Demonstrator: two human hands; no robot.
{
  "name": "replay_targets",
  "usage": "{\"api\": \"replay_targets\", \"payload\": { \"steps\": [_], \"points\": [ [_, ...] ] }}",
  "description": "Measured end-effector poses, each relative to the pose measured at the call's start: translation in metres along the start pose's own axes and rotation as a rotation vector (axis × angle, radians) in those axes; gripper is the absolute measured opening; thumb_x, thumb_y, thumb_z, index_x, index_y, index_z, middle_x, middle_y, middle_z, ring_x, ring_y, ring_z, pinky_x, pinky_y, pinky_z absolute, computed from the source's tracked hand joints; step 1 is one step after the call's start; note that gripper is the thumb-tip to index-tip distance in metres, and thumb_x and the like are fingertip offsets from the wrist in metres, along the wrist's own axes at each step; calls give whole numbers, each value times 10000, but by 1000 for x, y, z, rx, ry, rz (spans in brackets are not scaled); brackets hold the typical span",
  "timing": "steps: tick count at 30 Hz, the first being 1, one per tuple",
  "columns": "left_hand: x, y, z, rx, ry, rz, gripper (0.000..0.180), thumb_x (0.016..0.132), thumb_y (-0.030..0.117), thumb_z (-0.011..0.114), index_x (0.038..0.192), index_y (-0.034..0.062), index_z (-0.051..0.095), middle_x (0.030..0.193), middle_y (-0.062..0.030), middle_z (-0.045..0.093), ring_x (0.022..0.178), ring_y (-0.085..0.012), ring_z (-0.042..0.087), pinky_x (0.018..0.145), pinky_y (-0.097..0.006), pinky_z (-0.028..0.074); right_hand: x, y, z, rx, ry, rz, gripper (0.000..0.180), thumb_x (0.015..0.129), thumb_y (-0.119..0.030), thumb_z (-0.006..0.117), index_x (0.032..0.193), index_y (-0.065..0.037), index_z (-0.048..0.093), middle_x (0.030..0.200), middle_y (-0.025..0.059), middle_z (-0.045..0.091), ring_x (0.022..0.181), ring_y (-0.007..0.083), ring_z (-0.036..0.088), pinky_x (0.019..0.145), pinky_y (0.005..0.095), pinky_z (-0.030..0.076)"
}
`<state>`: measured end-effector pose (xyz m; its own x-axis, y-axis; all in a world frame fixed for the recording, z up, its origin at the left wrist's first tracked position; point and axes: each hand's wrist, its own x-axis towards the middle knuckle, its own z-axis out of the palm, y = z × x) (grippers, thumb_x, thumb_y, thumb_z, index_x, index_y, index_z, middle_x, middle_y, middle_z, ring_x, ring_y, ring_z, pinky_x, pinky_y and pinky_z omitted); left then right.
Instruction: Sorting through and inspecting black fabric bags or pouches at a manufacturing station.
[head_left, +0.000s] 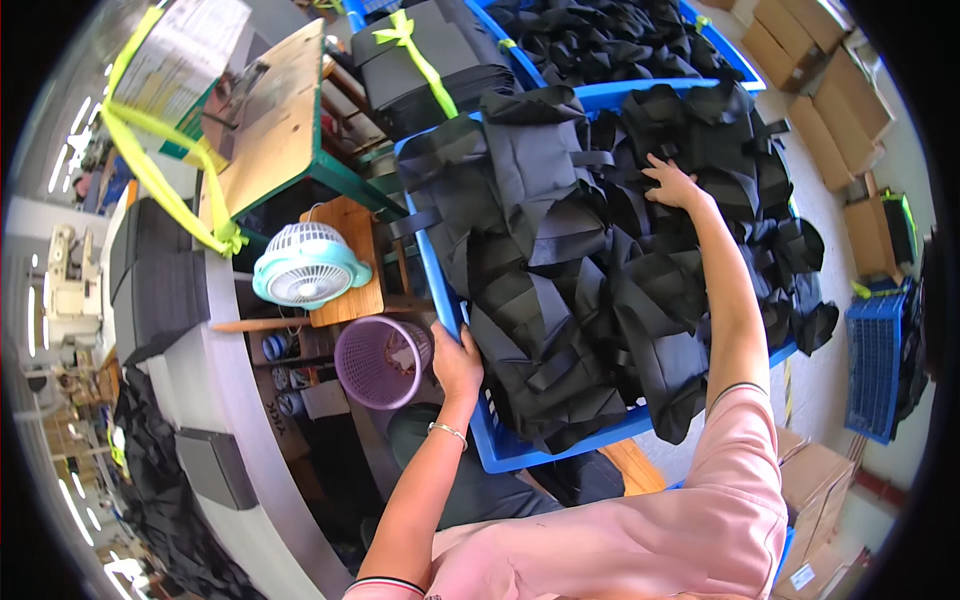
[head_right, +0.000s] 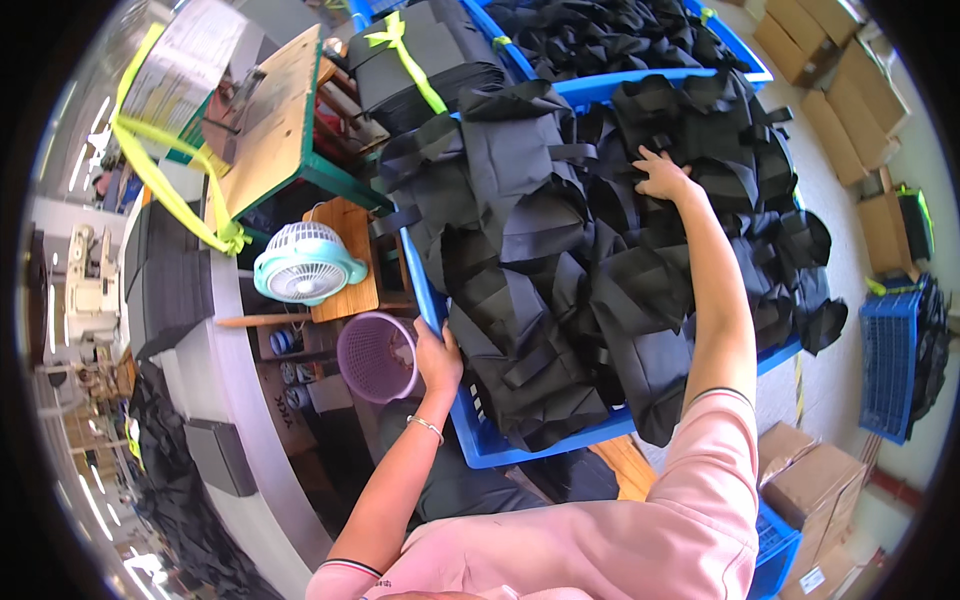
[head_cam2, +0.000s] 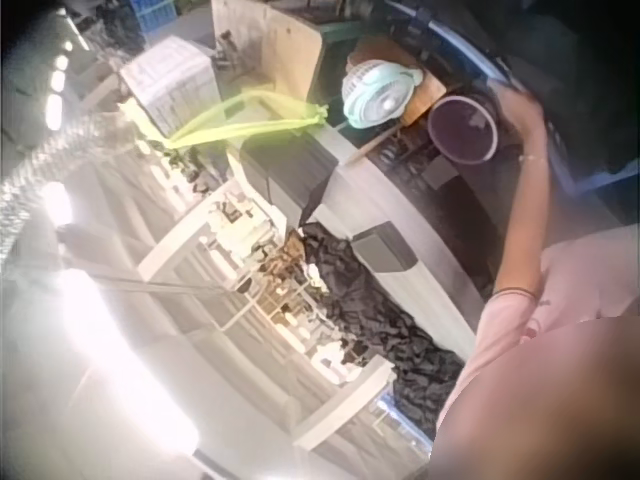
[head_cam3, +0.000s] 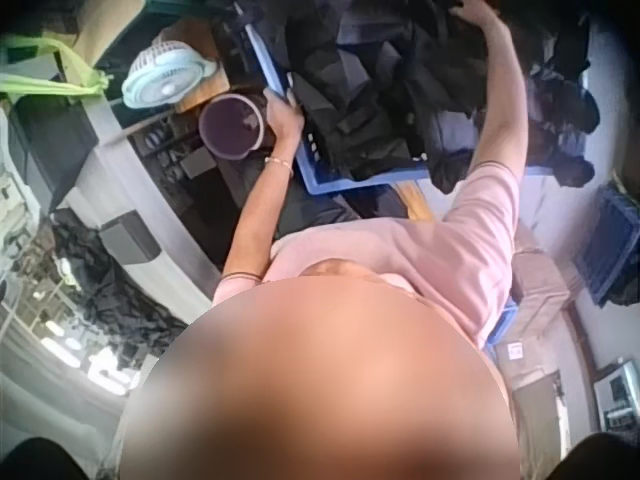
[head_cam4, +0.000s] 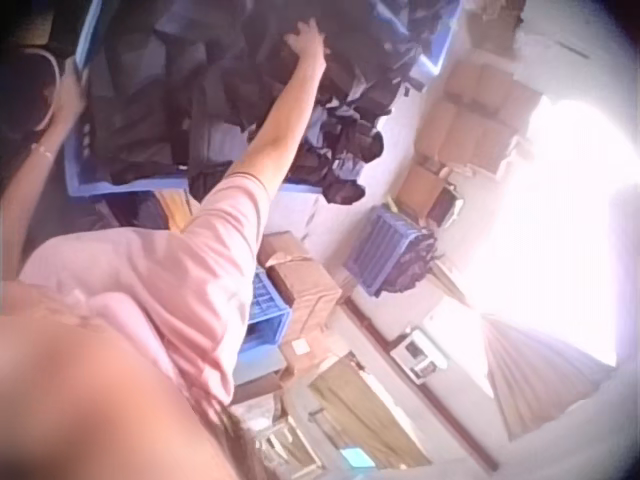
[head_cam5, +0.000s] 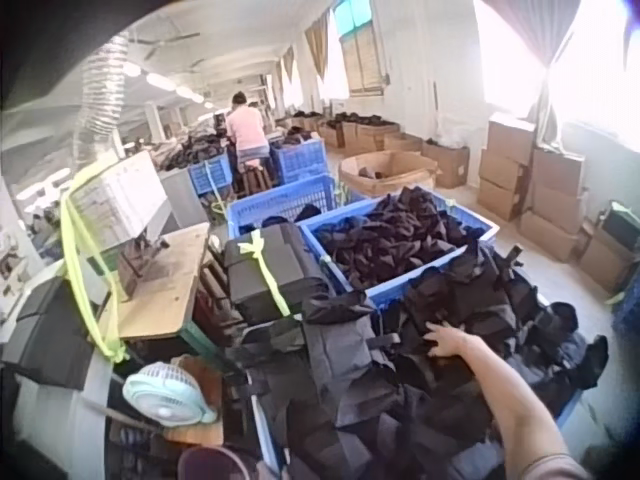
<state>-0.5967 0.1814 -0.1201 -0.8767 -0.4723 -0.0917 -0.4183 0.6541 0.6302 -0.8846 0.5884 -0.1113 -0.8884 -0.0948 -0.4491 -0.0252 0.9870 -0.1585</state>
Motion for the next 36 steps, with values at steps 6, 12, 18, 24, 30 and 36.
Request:
{"api": "replay_targets", "payload": {
  "steps": [6,12,18,24,30,36],
  "points": [
    [0,6,0,5,-20,-46,278,972,235,544,1119,24,439,1000,-307,630,875,-507,611,746,-570,480,-80,-101,-58,-348,626,65,505,882,-306,653,1373,-217,568,1600,27,299,1448,386,287,1059,762,193],
    [-1,-2,0,31,-29,-32,305,974,260,545,1109,12,432,989,-308,631,859,-508,611,735,-570,482,-98,-250,-13,-87,698,-658,742,801,-461,726,1464,-276,448,1619,71,217,1486,399,169,1056,785,137],
    [-2,-5,0,33,-37,-53,309,974,266,539,1094,3,430,964,-309,631,847,-505,611,726,-573,475,-39,-186,15,-151,176,-225,874,734,-418,760,1509,-362,360,1658,6,105,1504,419,75,1017,843,71],
    [0,9,16,-6,1,44,292,971,262,554,1084,18,439,887,-324,645,846,-526,606,727,-578,450,24,-58,82,-403,-53,-43,780,819,-579,632,1518,-405,332,1661,-13,101,1503,410,99,1001,858,49],
    [2,-8,-4,22,-3,1,354,975,275,558,1176,4,455,948,-306,660,893,-504,631,772,-537,481,-57,-182,13,-375,565,-89,574,904,-309,553,1469,-277,457,1586,55,295,1462,376,244,1038,812,89],
    [1,-6,6,5,-12,49,358,973,286,563,1165,1,460,983,-311,663,921,-508,629,798,-529,493,-87,-234,5,-356,731,-646,305,886,-184,600,1174,-236,684,1608,-3,256,1496,328,178,1050,764,235]
  ]
}}
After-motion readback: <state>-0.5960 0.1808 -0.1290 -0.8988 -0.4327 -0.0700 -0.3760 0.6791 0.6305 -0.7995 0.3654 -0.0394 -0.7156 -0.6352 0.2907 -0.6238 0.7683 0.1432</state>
